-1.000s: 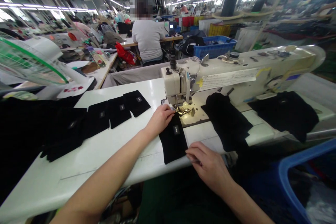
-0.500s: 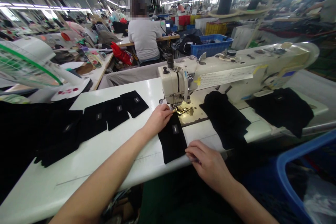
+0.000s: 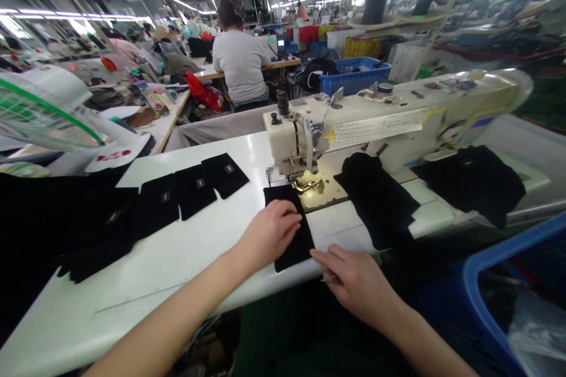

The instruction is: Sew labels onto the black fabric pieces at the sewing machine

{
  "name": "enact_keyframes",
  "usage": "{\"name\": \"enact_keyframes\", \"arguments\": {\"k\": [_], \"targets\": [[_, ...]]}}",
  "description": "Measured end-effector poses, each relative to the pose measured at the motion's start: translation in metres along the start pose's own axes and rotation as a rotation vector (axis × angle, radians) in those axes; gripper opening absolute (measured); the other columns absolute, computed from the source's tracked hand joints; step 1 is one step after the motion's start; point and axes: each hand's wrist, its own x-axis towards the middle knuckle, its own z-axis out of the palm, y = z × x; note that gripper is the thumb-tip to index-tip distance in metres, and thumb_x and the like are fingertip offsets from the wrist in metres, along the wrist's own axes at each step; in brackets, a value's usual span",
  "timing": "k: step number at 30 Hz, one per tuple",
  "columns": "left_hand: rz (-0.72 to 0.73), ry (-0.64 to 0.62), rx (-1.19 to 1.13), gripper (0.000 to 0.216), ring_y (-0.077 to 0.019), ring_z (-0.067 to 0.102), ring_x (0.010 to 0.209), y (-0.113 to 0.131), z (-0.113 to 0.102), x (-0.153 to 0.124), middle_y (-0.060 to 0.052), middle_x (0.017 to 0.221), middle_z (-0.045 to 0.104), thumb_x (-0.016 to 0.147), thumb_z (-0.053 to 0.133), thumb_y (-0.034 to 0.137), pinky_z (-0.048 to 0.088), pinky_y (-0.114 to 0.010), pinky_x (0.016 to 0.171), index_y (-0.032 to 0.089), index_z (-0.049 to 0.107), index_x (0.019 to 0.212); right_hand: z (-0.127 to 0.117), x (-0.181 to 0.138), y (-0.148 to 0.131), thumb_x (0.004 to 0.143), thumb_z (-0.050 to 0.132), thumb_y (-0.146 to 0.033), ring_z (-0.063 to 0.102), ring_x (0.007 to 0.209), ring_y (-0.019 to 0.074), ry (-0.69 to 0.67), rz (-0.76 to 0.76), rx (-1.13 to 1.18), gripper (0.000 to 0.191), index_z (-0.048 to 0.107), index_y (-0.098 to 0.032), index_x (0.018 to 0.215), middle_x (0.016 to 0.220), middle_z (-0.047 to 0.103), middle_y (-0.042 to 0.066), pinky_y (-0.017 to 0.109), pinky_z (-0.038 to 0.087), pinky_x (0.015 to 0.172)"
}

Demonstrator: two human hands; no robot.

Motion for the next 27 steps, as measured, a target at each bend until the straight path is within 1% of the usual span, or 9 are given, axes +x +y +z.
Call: {"name": "enact_keyframes", "arguments": {"k": [1, 3, 4, 6, 8, 11, 16, 22, 27], "targets": [[0.037, -0.051, -0.073, 0.019, -0.0234, 0.061, 0.098, 0.015, -0.001, -0.01, -0.011, 0.105, 0.065, 0.095, 0.053, 0.018, 0.056, -0.039, 0.085, 0.018, 0.071, 0.102, 0.0, -0.001, 0.001, 0.082, 0.054, -0.005, 0.066, 0.069, 0.018, -0.017, 0.0, -0.007, 0.048, 0.066, -0.019, 0.126, 0.088, 0.07, 0.004, 0.027, 0.047, 0.06], [0.041, -0.122, -0.18, 0.021, -0.0224, 0.061, 0.101, 0.038, -0.001, -0.028, -0.01, 0.11, 0.065, 0.093, 0.056, 0.017, 0.057, -0.037, 0.087, 0.018, 0.068, 0.111, -0.001, -0.002, 0.002, 0.083, 0.054, -0.005, 0.067, 0.069, 0.0187, -0.043, 0.0, 0.0, 0.048, 0.065, -0.018, 0.127, 0.084, 0.072, 0.003, 0.028, 0.047, 0.06], [0.036, -0.133, -0.205, 0.025, -0.0224, 0.061, 0.104, 0.044, -0.001, -0.035, -0.01, 0.114, 0.065, 0.092, 0.056, 0.015, 0.057, -0.037, 0.089, 0.018, 0.065, 0.115, -0.001, -0.001, 0.002, 0.083, 0.054, -0.005, 0.068, 0.07, 0.019, -0.052, 0.002, 0.009, 0.049, 0.065, -0.019, 0.128, 0.085, 0.073, 0.003, 0.028, 0.048, 0.061], [0.043, -0.138, -0.2, 0.031, -0.0229, 0.059, 0.11, 0.049, 0.001, -0.043, -0.012, 0.121, 0.063, 0.093, 0.052, 0.011, 0.057, -0.038, 0.093, 0.017, 0.061, 0.122, -0.002, 0.0, 0.002, 0.084, 0.054, -0.006, 0.07, 0.073, 0.0198, -0.065, 0.01, 0.029, 0.05, 0.064, -0.019, 0.13, 0.088, 0.075, 0.004, 0.029, 0.049, 0.064], [0.093, -0.162, -0.162, 0.03, -0.0235, 0.058, 0.112, 0.046, 0.001, -0.045, -0.013, 0.122, 0.062, 0.096, 0.046, 0.011, 0.057, -0.038, 0.094, 0.015, 0.061, 0.121, -0.003, 0.003, 0.001, 0.085, 0.054, -0.007, 0.071, 0.075, 0.0207, -0.084, 0.026, 0.044, 0.049, 0.064, -0.02, 0.131, 0.092, 0.076, 0.004, 0.03, 0.051, 0.066], [0.142, -0.193, -0.114, 0.028, -0.0248, 0.057, 0.11, 0.038, 0.001, -0.04, -0.014, 0.118, 0.063, 0.098, 0.044, 0.012, 0.057, -0.039, 0.093, 0.013, 0.062, 0.119, -0.006, 0.009, 0.0, 0.087, 0.053, -0.009, 0.072, 0.08, 0.0226, -0.109, 0.052, 0.055, 0.046, 0.066, -0.02, 0.129, 0.097, 0.077, 0.006, 0.033, 0.054, 0.071], [0.157, -0.145, -0.118, 0.029, -0.0253, 0.055, 0.111, 0.03, 0.001, -0.033, -0.013, 0.117, 0.063, 0.097, 0.045, 0.013, 0.057, -0.04, 0.093, 0.013, 0.061, 0.121, -0.011, 0.023, 0.0, 0.087, 0.054, -0.009, 0.073, 0.095, 0.0253, -0.107, 0.1, 0.08, 0.043, 0.069, -0.021, 0.125, 0.11, 0.076, 0.007, 0.038, 0.055, 0.085], [0.158, -0.125, -0.125, 0.028, -0.0241, 0.056, 0.111, 0.019, 0.001, -0.026, -0.012, 0.115, 0.064, 0.098, 0.045, 0.014, 0.055, -0.039, 0.095, 0.014, 0.062, 0.121, -0.016, 0.038, 0.0, 0.089, 0.054, -0.01, 0.073, 0.097, 0.0253, -0.108, 0.134, 0.056, 0.037, 0.071, -0.022, 0.12, 0.112, 0.076, 0.007, 0.037, 0.055, 0.085], [0.176, -0.1, -0.116, 0.028, -0.0242, 0.056, 0.11, 0.007, 0.002, -0.019, -0.012, 0.114, 0.064, 0.099, 0.045, 0.015, 0.056, -0.04, 0.093, 0.014, 0.063, 0.12, -0.014, 0.051, 0.004, 0.092, 0.053, -0.014, 0.072, 0.099, 0.0243, -0.113, 0.155, 0.032, 0.036, 0.07, -0.023, 0.121, 0.115, 0.075, 0.005, 0.036, 0.054, 0.087]]}}
